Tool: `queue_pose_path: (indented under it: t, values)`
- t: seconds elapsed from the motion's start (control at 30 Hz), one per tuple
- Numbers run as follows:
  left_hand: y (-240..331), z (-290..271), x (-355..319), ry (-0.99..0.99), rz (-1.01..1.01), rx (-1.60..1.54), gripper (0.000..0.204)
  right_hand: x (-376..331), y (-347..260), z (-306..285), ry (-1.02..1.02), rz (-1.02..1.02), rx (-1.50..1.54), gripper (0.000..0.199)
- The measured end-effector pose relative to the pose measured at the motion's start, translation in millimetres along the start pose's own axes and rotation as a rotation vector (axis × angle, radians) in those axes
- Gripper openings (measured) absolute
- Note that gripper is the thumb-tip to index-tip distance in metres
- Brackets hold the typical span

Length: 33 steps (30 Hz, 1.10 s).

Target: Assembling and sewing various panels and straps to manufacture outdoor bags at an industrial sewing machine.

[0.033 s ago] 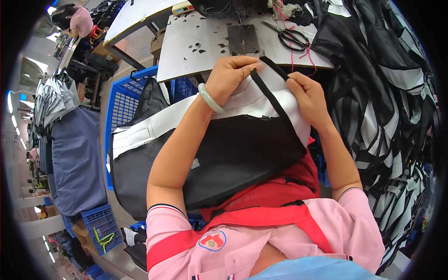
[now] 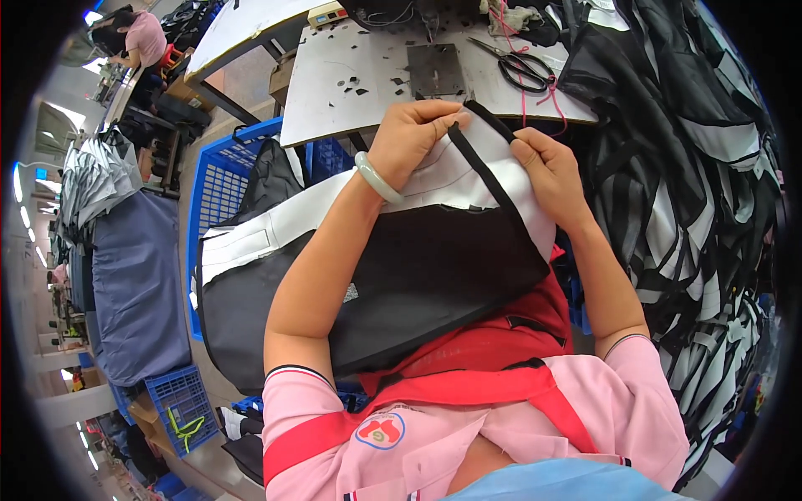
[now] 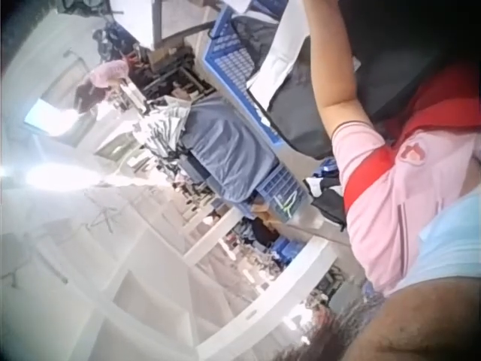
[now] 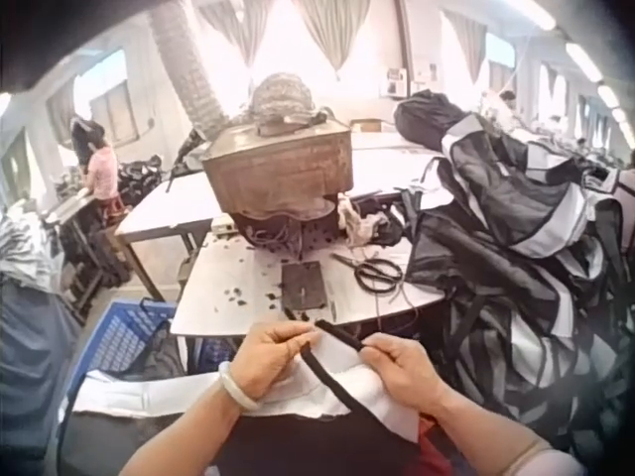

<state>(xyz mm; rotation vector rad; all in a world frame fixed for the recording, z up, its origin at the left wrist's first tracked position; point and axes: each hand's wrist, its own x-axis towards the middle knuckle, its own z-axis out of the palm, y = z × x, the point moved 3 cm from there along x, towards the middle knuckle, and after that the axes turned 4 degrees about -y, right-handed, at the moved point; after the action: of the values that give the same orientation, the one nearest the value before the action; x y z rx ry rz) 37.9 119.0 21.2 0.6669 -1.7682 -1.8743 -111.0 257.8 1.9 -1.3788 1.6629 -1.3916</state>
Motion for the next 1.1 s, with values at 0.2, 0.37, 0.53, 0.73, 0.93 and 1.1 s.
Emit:
queue_pose_path:
  t: [0.2,0.37,0.53,0.73,0.93,1.1]
  values:
    - [-21,-20,10,-0.113,-0.178,-0.035,0.026,25,4,-1,-0.055,0.134,0.171,0.021]
    - [-24,-17,34,-0.154,-0.11,-0.109,0.025,59,-4,-18,-0.032,-0.06,0.037,0.029]
    - [-30,0,72,0.112,-0.019,-0.384,0.021,112,2,-43,-0.039,-0.144,-0.148,0.03]
    - [-54,-15,117,0.169,-0.058,-0.433,0.021,157,26,-48,-0.116,-0.062,-0.129,0.032]
    - [-46,-24,124,0.233,-0.024,-0.536,0.021,186,25,-43,-0.162,-0.072,-0.246,0.033]
    - [-49,-29,119,0.264,0.014,-0.495,0.02,188,29,-40,-0.183,-0.093,-0.258,0.035]
